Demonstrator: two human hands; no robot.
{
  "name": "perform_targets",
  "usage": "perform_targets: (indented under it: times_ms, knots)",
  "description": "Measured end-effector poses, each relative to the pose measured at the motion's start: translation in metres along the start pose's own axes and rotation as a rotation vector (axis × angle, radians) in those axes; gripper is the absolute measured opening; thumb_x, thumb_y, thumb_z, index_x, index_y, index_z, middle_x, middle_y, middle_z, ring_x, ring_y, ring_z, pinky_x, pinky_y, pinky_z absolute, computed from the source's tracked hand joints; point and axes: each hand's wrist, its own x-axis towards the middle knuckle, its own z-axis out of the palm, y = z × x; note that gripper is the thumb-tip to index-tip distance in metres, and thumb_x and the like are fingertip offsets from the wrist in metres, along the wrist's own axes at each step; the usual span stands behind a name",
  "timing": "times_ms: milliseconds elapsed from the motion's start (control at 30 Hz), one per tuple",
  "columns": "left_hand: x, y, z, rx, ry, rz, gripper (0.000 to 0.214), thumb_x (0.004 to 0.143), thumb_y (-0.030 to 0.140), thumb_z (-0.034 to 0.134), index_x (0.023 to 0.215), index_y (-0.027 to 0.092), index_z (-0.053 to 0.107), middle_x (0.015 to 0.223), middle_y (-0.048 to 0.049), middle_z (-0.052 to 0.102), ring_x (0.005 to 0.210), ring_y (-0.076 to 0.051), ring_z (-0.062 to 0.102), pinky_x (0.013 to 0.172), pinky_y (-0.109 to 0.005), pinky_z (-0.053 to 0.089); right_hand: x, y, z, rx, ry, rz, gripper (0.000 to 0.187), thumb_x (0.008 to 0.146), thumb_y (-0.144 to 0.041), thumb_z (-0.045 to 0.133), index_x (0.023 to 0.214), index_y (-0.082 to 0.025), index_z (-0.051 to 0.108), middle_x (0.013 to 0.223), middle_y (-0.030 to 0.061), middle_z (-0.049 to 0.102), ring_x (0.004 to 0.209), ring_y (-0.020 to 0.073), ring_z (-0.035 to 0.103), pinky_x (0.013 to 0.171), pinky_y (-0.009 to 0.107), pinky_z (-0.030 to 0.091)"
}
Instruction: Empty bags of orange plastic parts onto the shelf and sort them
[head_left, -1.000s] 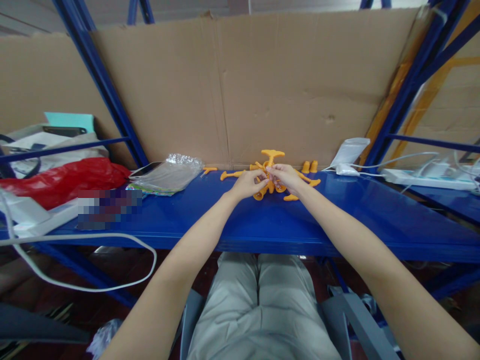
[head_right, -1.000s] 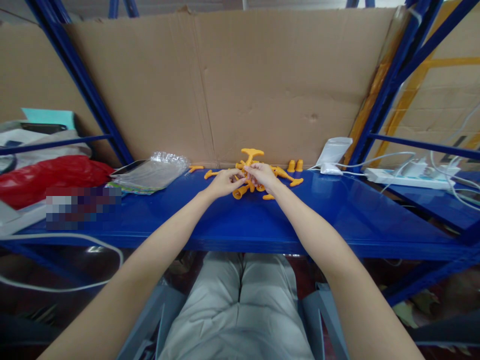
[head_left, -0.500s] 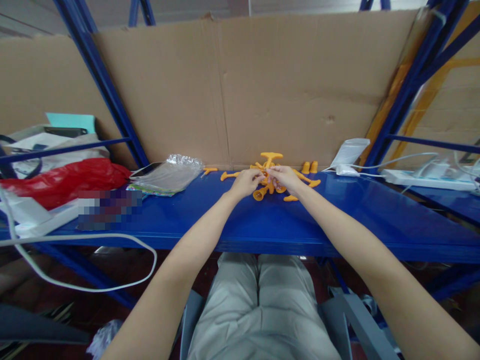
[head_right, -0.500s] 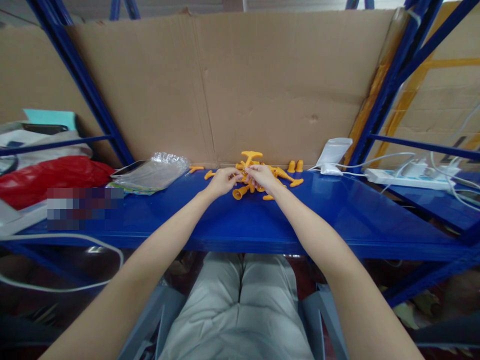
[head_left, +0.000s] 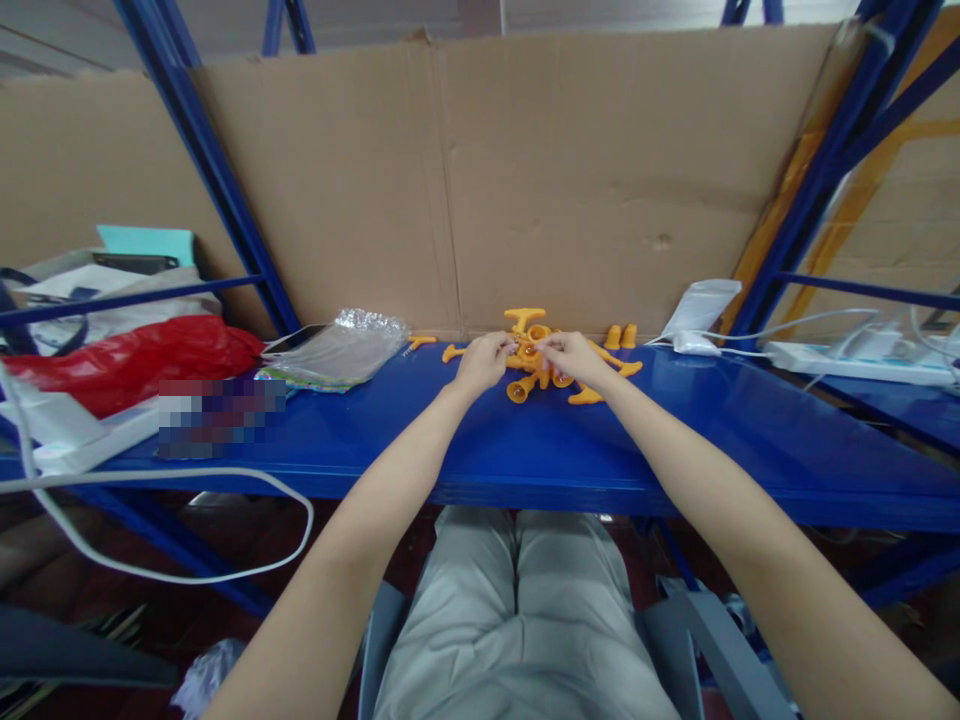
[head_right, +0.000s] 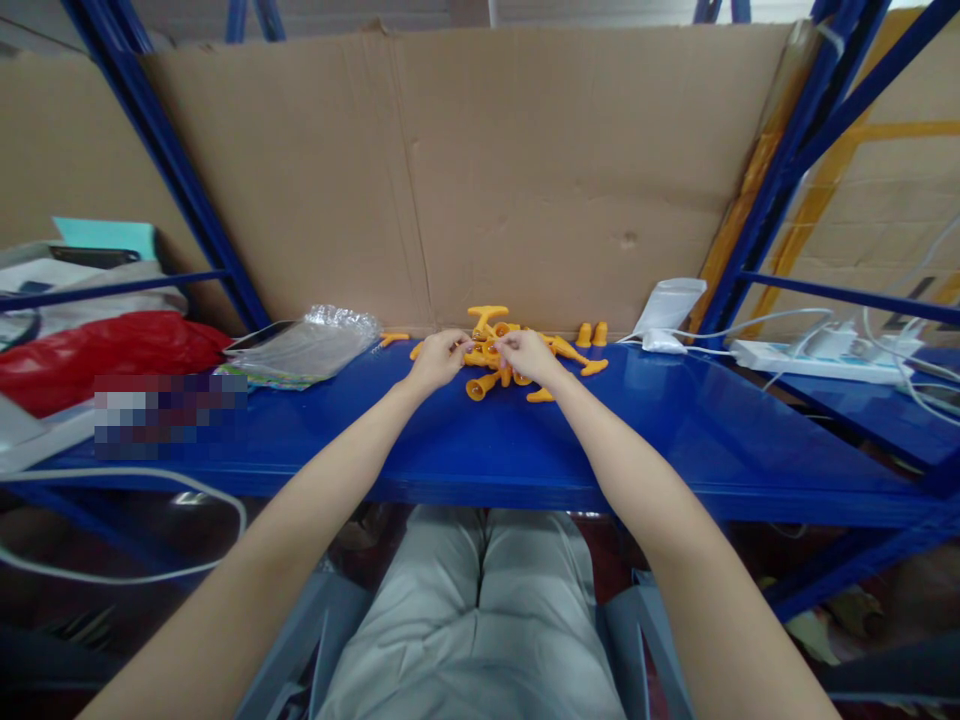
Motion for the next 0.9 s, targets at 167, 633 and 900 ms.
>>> perform_targets:
  times_ms: [167,633,900]
  knots:
    - [0.0004,-0.0007,-0.0005,0.019,0.005,-0.032,0.018,0.085,0.01,0.051,0.074,0.015,0.063,0.079,-0.0049,0.069,0.074,-0.016,0.06,0.07,-0.026,0.043,-0.0012,0.0055,-0.0009,-0.557,-0.046,-0.215,0.021,0.085,-0.015,0.052,0.074,-0.016,0.07,0.071,0.0041,0.069,0.065,0.0153,0.059,0.062,0.025,0.038]
    - [0.0002,-0.0026,-0.0028,-0.01,0.017,-0.027,0.018,0.085,0.012,0.05,0.071,0.017,0.06,0.072,-0.0025,0.065,0.072,-0.016,0.058,0.07,-0.027,0.043,-0.0001,0.0078,-0.0008,-0.564,-0.126,-0.235,0.023,0.087,-0.015,0.05,0.081,-0.017,0.073,0.073,0.0028,0.071,0.065,0.0149,0.059,0.066,0.025,0.038]
    - [0.0,-0.0008,-0.0023,-0.024,0.012,-0.046,0.019,0.085,0.011,0.048,0.071,0.016,0.06,0.072,-0.0031,0.066,0.072,-0.016,0.06,0.071,-0.027,0.044,-0.0003,0.0076,-0.0008,-0.557,-0.134,-0.243,0.023,0.086,-0.014,0.051,0.078,-0.017,0.072,0.071,0.0024,0.07,0.062,0.0141,0.057,0.063,0.024,0.037]
